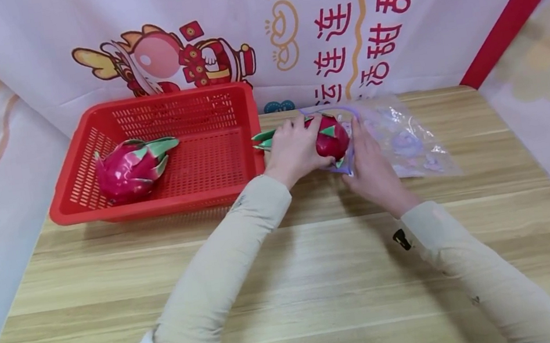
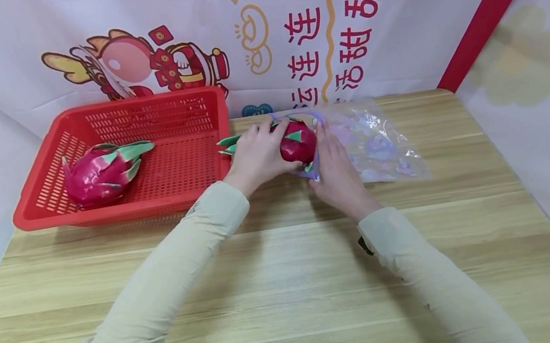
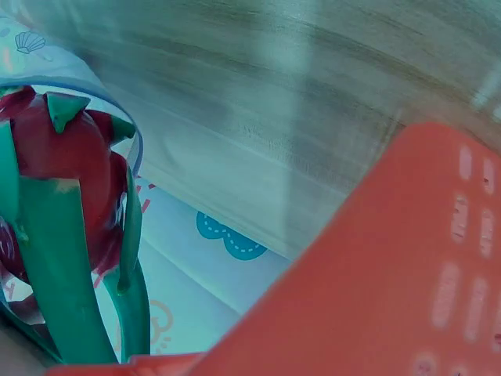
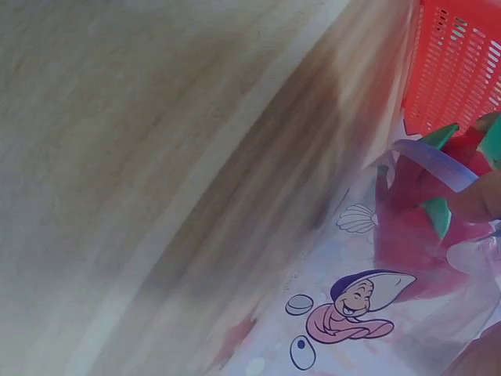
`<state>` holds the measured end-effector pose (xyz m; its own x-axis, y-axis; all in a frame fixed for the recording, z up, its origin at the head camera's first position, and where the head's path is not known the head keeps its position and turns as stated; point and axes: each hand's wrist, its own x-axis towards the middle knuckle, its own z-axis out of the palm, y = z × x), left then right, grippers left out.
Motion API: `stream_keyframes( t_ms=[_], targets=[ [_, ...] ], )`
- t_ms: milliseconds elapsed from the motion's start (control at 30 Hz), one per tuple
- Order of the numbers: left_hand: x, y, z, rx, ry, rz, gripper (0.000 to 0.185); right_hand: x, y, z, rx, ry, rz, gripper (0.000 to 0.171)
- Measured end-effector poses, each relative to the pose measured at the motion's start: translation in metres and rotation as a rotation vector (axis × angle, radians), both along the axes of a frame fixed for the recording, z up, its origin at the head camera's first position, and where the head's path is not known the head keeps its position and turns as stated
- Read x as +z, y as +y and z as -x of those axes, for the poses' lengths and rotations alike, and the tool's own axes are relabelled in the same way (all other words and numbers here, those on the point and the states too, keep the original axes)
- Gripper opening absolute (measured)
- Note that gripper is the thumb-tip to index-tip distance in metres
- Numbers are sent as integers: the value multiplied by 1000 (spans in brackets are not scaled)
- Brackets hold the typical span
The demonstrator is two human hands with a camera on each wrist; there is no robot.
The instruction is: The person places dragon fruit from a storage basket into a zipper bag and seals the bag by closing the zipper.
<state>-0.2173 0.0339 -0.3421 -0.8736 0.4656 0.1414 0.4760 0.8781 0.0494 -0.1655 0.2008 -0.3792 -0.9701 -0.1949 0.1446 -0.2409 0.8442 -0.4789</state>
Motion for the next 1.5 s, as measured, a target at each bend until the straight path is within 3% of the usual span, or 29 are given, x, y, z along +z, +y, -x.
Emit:
stream_keyframes(
  t_ms=[500,900,1000,1200,1367,1500],
  targets=[
    [-3,6,2,26,-99,12,86,0,-1,-1,7,-36,-12,111],
    [21,-9,4,-57,-332,102,101,2,-2,-1,-12,-56,-18,113],
    [22,-13,4,-45,-324,120,99,2,-1,-2,-14,-61,-9,113],
    [20,-22,6,-5,-213,237,96,1,1,-1,-17,-54,9,110],
    [18,-26,7,45,-204,287,99,0,1,0,-23,-57,16,110],
    [17,-29,7,44,-184,292,100,1,1,0,-22,-64,23,111]
  ],
)
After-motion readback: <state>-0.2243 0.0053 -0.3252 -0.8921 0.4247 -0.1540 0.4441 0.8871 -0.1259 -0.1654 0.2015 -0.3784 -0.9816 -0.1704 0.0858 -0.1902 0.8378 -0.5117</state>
